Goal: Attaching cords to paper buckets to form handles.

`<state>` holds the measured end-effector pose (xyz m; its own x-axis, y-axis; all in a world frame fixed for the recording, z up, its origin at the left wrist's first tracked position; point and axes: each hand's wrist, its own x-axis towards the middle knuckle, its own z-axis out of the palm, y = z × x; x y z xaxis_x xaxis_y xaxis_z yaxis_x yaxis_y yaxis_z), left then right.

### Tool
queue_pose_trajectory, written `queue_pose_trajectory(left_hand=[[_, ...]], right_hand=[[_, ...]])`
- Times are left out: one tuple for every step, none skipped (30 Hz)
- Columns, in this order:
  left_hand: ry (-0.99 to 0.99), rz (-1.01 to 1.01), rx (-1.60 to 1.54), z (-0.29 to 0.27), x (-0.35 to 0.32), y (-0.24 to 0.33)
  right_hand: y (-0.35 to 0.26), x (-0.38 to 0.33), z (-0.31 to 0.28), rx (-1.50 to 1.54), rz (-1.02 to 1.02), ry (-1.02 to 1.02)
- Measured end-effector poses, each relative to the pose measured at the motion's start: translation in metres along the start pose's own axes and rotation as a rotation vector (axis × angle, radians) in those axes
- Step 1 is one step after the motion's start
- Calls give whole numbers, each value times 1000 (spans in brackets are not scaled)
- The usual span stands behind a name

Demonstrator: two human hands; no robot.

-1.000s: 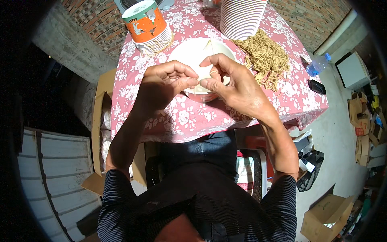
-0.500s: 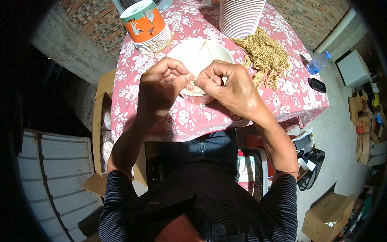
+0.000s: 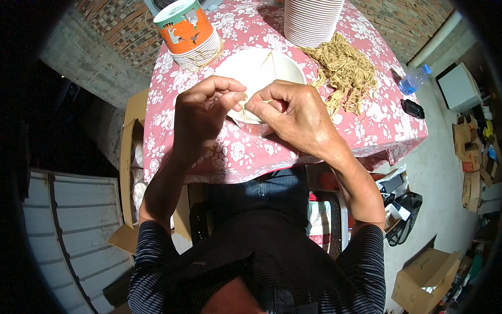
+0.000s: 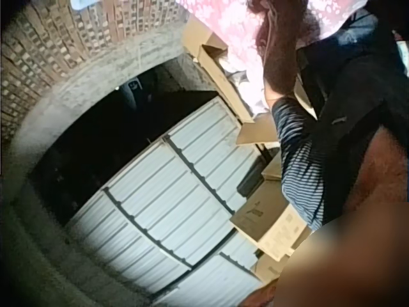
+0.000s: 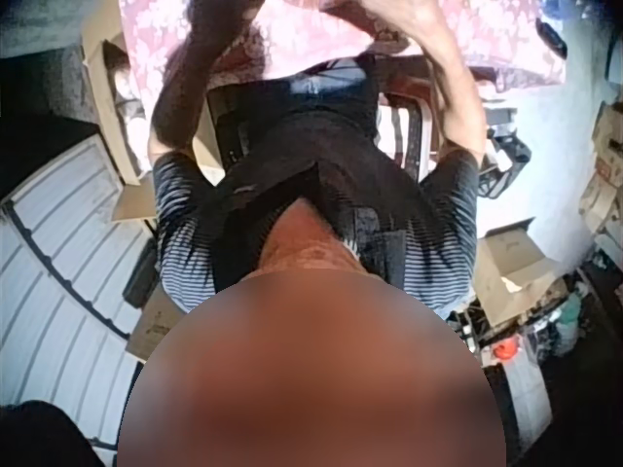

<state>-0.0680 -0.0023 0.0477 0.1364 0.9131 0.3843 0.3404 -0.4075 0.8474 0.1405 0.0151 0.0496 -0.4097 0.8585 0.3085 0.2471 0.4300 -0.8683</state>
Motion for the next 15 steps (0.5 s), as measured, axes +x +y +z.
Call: queue_pose_trajectory(left_hand=[[14,12,-11,1,0,1],[13,12,-11,3,0,1],[43,48,1,4,0,0],[73,84,13,6,0,0],[73,84,12,7,1,-1],[88,122,33,8,1,-2],[102,160,54,8,1,-2],[102,160,54,8,1,-1],[101,193,120,7,1,1],[100,226,186,7,1,2],[101,226,187,6,0,1],[102,314,213,5,1,-3],[102,403,240,4,0,-4],[102,402,239,4,0,-5],[91,408,270,3,0,-6]], right_hand=[[1,1,1,0,0,0],[3,2,3,32,25,22],[4,3,4,63,50,45],[4,3,4,63,51,45],[5,3,4,55,50,54],[5,3,5,47,50,64],[4,3,5,47,50,63],[3,3,6,75,65,77],[3,2,6,104,81,92],[3,3,6,105,81,91],[2,3,6,113,74,99],[1,3,7,122,66,106],[1,3,7,122,65,105],[1,3,7,127,74,95],[1,3,7,131,83,84]])
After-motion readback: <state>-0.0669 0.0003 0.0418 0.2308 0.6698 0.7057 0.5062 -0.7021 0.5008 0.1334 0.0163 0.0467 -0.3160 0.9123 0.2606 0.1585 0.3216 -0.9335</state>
